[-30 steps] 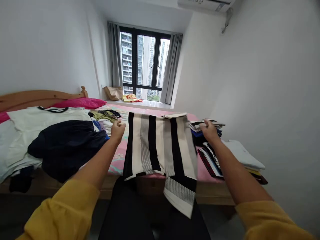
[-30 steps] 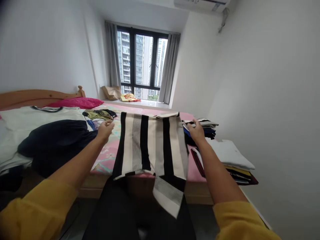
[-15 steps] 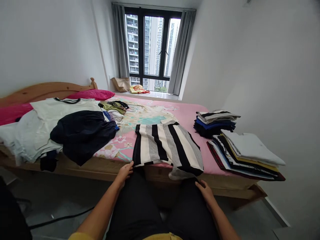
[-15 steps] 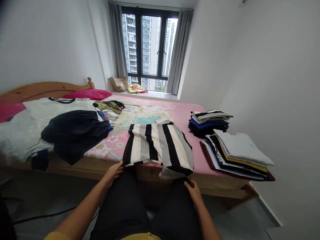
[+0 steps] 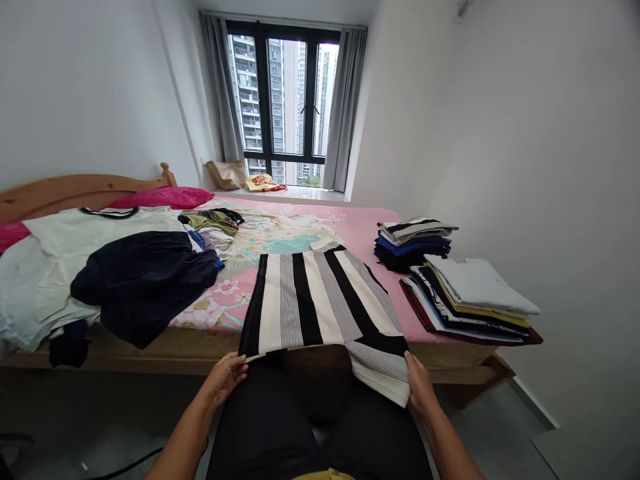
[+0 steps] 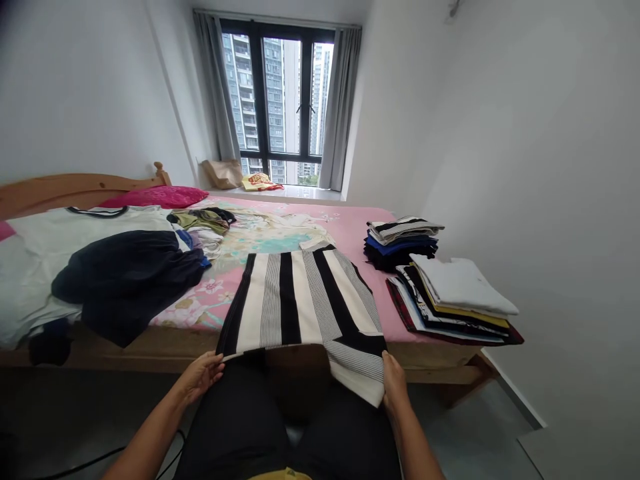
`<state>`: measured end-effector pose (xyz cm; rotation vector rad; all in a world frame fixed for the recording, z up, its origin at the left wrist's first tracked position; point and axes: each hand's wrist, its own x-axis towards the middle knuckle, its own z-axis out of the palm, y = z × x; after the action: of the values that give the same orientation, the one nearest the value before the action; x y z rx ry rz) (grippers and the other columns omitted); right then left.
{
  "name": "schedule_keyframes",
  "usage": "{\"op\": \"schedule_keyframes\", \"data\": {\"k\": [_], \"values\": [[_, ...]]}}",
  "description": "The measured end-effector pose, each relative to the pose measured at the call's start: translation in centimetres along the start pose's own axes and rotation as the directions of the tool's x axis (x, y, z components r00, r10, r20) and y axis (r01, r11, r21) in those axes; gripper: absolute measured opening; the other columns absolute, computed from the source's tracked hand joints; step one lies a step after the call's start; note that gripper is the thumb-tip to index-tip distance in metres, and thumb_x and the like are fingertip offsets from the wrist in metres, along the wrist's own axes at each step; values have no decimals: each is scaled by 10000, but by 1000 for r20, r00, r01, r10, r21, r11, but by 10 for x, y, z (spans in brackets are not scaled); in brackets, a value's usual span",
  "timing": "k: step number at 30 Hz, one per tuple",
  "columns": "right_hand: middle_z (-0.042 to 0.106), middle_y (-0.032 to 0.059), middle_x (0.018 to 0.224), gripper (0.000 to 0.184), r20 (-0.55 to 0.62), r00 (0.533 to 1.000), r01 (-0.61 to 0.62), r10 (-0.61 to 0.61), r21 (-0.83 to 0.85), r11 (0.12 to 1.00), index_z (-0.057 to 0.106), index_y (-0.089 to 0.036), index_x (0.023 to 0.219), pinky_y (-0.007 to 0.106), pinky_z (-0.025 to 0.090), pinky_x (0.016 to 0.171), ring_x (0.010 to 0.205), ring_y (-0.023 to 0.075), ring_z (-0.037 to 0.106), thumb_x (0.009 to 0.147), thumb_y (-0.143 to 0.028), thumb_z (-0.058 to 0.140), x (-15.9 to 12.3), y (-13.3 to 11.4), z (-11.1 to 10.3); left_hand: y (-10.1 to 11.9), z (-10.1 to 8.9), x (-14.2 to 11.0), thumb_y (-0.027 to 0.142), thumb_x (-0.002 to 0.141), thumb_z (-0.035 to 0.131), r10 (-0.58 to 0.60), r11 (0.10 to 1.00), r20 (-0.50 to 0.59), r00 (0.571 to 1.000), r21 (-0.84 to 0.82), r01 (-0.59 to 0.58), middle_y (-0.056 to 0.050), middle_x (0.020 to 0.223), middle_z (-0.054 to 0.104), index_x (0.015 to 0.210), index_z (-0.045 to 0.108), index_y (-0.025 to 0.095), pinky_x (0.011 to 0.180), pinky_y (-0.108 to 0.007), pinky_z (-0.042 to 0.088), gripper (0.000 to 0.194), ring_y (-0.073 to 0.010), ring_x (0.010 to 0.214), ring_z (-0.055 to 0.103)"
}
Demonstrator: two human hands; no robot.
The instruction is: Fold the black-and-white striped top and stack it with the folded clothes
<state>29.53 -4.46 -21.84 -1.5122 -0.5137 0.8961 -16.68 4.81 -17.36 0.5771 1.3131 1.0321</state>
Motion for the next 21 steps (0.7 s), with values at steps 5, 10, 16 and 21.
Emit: {"op": "schedule_keyframes", "data": {"k": [5, 10, 16, 21], "values": [[698, 92, 794, 467, 298, 927, -259, 226, 74, 963, 646, -134, 847, 338, 513, 729, 827, 263, 661, 565, -487, 764, -5, -9, 1, 7, 9, 7, 506, 625, 721, -108, 986, 33, 994, 135, 103, 30, 656, 580, 858, 550, 183, 394, -192, 411, 433, -108, 471, 566], [709, 73, 860, 548, 100, 994, -58, 55, 30, 998, 664, -131, 915, 313, 494, 807, 919, 260, 644, 560, -544, 726, 0, 3, -3, -1, 12, 12, 396, 624, 741, -12, 971, -66, 998, 236, 27, 41, 629, 558, 794, 466, 194, 391, -166, 392, 381, -134, 519, 624], [708, 81, 795, 554, 55, 990, -126, 129, -51, 991, 668, -126, 913, 342, 504, 746, 847, 283, 659, 591, -577, 690, -8, 4, -9, -6, -3, 3, 384, 611, 744, 85, 959, 34, 996, 269, -91, -14, 649, 630, 709, 489, 162, 385, -157, 368, 351, -72, 406, 526], [709, 73, 809, 554, 100, 989, -106, 111, -55, 993, 668, -133, 947, 326, 499, 723, 811, 264, 663, 607, -570, 684, -8, -2, -16, 2, -3, 4, 385, 571, 778, 112, 969, 111, 987, 209, -133, 18, 607, 611, 755, 535, 166, 429, -168, 409, 375, -60, 411, 501]]}}
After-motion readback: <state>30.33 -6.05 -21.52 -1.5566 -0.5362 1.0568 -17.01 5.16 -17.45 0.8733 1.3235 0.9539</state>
